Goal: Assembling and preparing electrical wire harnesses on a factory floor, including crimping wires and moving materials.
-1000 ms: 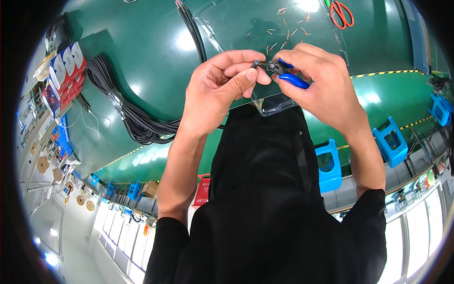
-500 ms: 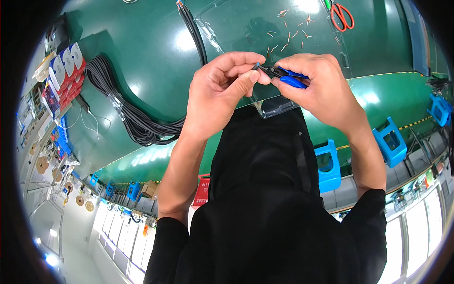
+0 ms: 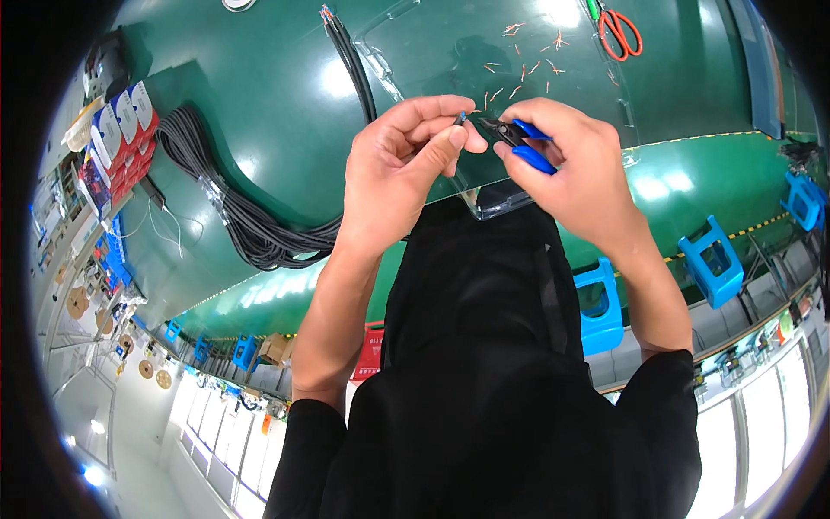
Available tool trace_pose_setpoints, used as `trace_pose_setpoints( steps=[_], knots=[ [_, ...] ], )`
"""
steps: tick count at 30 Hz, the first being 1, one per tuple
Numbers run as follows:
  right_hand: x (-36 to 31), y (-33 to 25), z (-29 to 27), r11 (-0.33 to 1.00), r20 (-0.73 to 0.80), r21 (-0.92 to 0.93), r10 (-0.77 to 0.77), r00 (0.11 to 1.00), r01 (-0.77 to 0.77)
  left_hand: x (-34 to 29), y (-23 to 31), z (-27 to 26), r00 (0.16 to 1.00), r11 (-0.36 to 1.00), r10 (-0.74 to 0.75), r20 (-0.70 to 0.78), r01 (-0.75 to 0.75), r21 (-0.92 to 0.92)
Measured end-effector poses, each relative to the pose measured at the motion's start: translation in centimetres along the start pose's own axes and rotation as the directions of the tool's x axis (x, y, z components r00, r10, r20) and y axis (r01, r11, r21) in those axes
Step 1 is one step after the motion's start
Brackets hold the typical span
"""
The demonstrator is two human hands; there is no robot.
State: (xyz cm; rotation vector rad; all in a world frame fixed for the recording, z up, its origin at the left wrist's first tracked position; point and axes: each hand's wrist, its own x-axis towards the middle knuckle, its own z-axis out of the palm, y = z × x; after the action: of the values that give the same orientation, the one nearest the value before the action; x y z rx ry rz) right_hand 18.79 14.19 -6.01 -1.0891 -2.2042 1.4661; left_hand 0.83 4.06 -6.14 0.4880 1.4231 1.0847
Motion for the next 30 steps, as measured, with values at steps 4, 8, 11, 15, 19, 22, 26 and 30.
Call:
trace_pose_setpoints(
  steps=[4, 8, 11, 15, 19, 22, 26, 30],
  knots=[
    [0.4, 1.1, 0.8, 0.94, -0.037, -0.33, -0.11, 0.993, 0.092, 0.2, 0.2, 0.1, 0.999, 0.999, -0.046, 0.005, 0.046, -0.02],
    [0.2, 0.5, 0.6, 0.973, -0.076, -0.175, -0.169, 0.983, 0.153, -0.1, -0.1, 0.6, 0.998, 0.997, -0.06, -0.005, 0.059, -0.058],
    [0.8, 1.0, 0.6, 0.993, -0.193, -0.118, 0.002, 0.981, -0.025, 0.6, -0.1, 0.4, 0.996, 0.995, -0.084, -0.039, 0.082, -0.049],
    [0.5, 1.2, 0.9, 0.995, -0.204, 0.101, 0.004, 0.979, 0.017, 0.4, -0.5, 0.1, 0.996, 0.996, -0.09, -0.021, 0.09, -0.014],
    [0.6, -0.5, -0.3, 0.999, -0.029, -0.001, 0.039, 0.999, -0.039, -0.3, 0.0, 0.4, 1.0, 0.999, 0.016, 0.005, -0.016, -0.048],
    [0.3, -0.1, -0.1, 0.998, -0.017, -0.064, -0.029, 0.999, 0.028, -0.4, 0.0, 0.0, 0.999, 0.997, -0.017, 0.039, 0.02, -0.068],
    [0.5, -0.4, -0.2, 0.993, 0.041, -0.106, -0.048, 0.998, 0.052, -0.6, 0.1, 0.0, 0.999, 0.988, -0.024, 0.039, 0.03, -0.152],
    [0.4, -0.4, -0.1, 0.992, 0.054, -0.115, -0.046, 0.997, 0.052, -0.7, 0.1, -0.1, 0.999, 0.992, -0.015, 0.05, 0.021, -0.127]
  ],
)
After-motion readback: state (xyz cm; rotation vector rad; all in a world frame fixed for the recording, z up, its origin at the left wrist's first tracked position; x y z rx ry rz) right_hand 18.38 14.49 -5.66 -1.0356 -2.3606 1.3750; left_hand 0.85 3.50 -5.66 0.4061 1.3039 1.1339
